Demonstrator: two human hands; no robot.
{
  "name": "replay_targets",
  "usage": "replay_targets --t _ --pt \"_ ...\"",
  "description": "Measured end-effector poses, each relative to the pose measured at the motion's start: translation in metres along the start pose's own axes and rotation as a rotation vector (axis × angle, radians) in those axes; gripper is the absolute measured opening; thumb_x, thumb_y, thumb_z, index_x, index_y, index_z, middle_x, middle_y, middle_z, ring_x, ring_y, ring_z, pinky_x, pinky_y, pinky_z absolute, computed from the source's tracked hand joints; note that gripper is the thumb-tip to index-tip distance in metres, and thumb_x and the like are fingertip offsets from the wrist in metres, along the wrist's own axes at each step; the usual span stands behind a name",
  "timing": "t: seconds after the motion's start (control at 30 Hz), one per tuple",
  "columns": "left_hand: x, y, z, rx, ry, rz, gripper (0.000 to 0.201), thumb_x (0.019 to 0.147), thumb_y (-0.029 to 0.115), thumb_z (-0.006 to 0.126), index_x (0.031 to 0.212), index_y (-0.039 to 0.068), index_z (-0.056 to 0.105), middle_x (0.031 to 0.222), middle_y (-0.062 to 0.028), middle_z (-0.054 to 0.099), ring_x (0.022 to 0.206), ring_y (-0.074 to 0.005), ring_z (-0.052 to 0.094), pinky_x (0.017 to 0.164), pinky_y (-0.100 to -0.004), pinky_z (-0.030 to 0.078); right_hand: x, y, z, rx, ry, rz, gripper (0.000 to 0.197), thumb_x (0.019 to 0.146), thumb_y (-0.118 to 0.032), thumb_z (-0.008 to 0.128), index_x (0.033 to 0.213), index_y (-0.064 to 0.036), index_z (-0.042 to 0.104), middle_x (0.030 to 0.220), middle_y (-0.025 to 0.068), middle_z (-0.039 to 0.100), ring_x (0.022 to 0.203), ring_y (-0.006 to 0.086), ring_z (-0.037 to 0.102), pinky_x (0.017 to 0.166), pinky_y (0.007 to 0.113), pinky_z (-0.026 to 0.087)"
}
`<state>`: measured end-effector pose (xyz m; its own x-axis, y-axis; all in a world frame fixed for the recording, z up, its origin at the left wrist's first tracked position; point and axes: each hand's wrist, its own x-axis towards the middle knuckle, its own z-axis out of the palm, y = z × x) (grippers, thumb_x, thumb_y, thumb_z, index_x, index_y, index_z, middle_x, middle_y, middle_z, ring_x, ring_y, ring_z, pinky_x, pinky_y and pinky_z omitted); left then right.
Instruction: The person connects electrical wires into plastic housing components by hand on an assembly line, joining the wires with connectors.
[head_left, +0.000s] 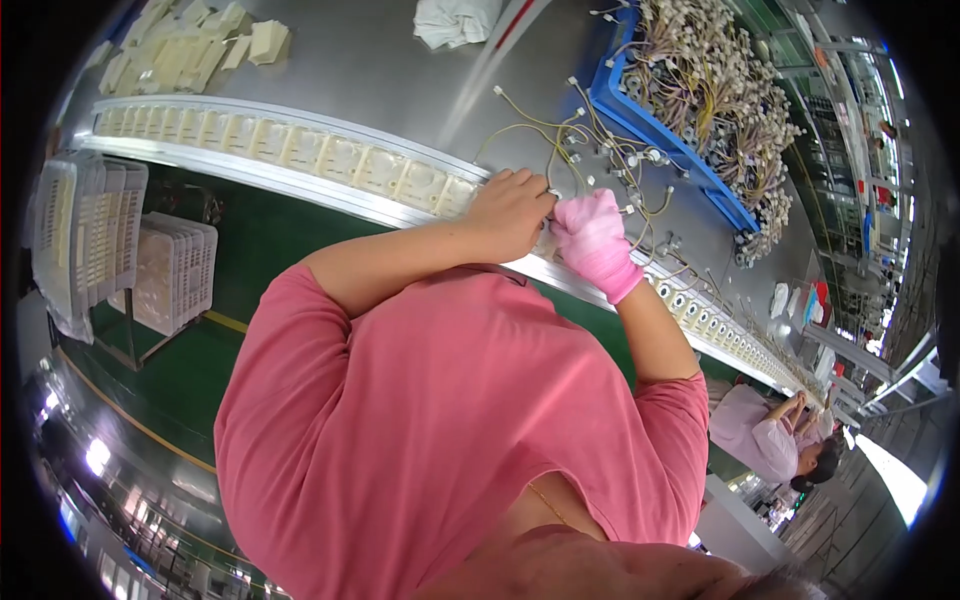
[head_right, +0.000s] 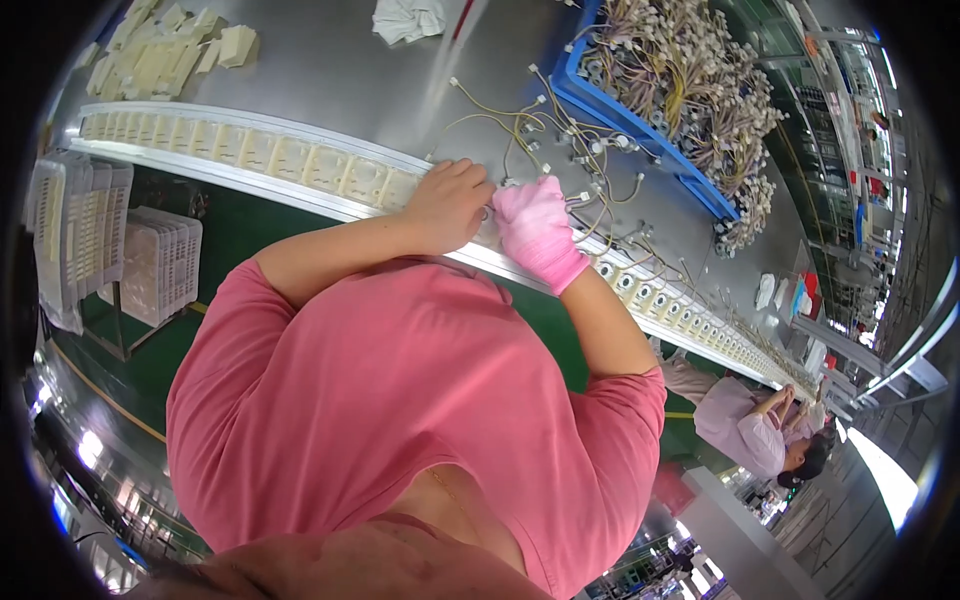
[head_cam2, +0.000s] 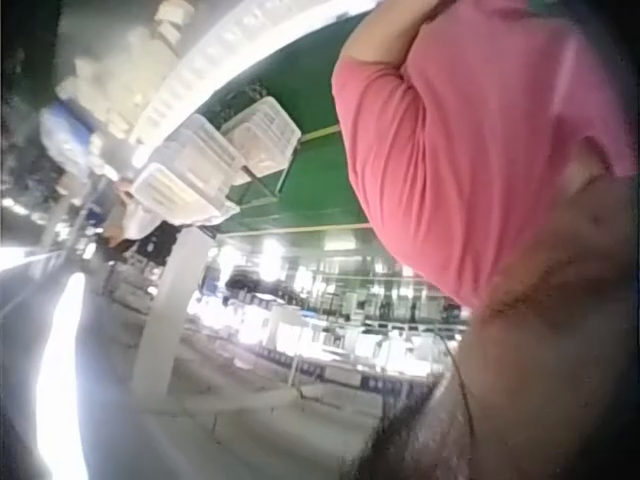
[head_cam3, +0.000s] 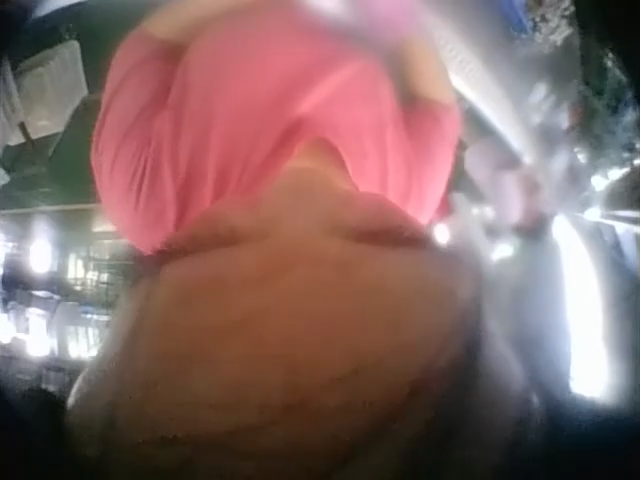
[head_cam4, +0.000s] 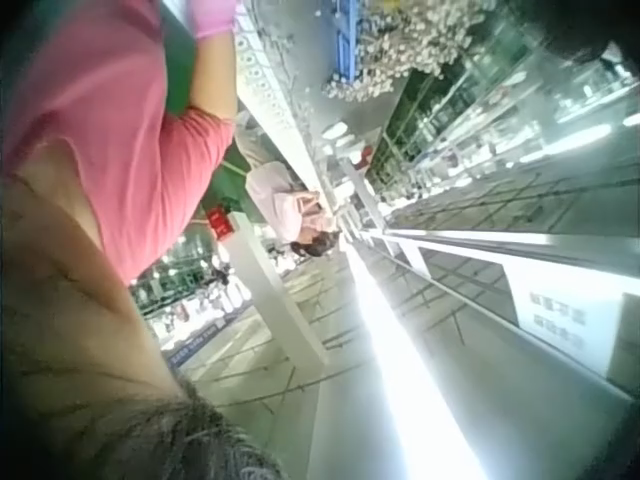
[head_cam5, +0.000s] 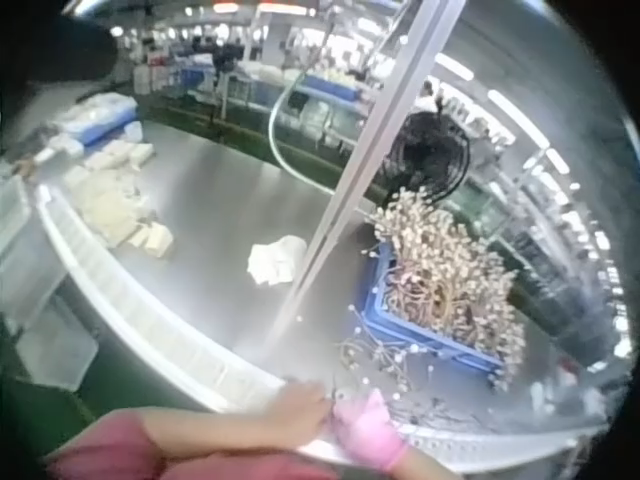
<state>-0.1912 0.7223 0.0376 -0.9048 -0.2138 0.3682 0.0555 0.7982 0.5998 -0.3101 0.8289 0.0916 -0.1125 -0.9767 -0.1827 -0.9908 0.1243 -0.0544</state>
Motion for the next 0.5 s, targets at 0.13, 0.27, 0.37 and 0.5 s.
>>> replay_targets --t 0.13,0.27,0.37,0.5 --pt "0.003 -0.010 0.011 -0.055 -0.069 0.027 0.012 0.063 0.009 0.060 0.074 0.006 0.057 0.085 -0.0099 0.052 0.087 -0.0280 0.048 0.074 -0.0413 0.039 -0.001 0.005 -0.004 0.199 0.134 -0.040 0.005 0.066 -0.011 0.061 0.066 -0.0100 0.056 0.064 0.0099 0.057 0.066 0.0304 0.056 0.070 0.042 0.038" --pt "0.005 -0.024 -0.020 -0.039 0.018 0.037 0.026 0.063 0.014 0.064 0.086 0.003 0.058 0.097 -0.0166 0.053 0.098 -0.0335 0.048 0.083 -0.0445 0.038 -0.007 -0.001 -0.006 0.137 0.361 -0.004 0.032 0.070 -0.014 0.066 0.101 -0.0066 0.060 0.084 0.0081 0.058 0.086 0.0265 0.055 0.096 0.047 0.032" --pt "0.016 -0.064 -0.097 0.073 0.087 -0.169 0.043 0.065 0.018 0.067 0.103 0.003 0.056 0.111 -0.0201 0.052 0.109 -0.0374 0.045 0.092 -0.0463 0.036 -0.003 -0.015 0.007 0.115 0.534 -0.016 0.049 0.074 -0.016 0.065 0.120 -0.0057 0.051 0.096 0.0111 0.056 0.097 0.0259 0.052 0.102 0.047 0.026" --pt "-0.006 -0.200 -0.223 0.541 0.565 -0.554 0.042 0.072 0.021 0.067 0.109 0.002 0.057 0.109 -0.0179 0.057 0.102 -0.0378 0.052 0.089 -0.0437 0.042 0.002 -0.047 0.012 0.130 0.414 -0.036 0.054 0.075 -0.019 0.064 0.123 -0.0026 0.048 0.105 0.0137 0.051 0.107 0.0287 0.047 0.103 0.049 0.024"
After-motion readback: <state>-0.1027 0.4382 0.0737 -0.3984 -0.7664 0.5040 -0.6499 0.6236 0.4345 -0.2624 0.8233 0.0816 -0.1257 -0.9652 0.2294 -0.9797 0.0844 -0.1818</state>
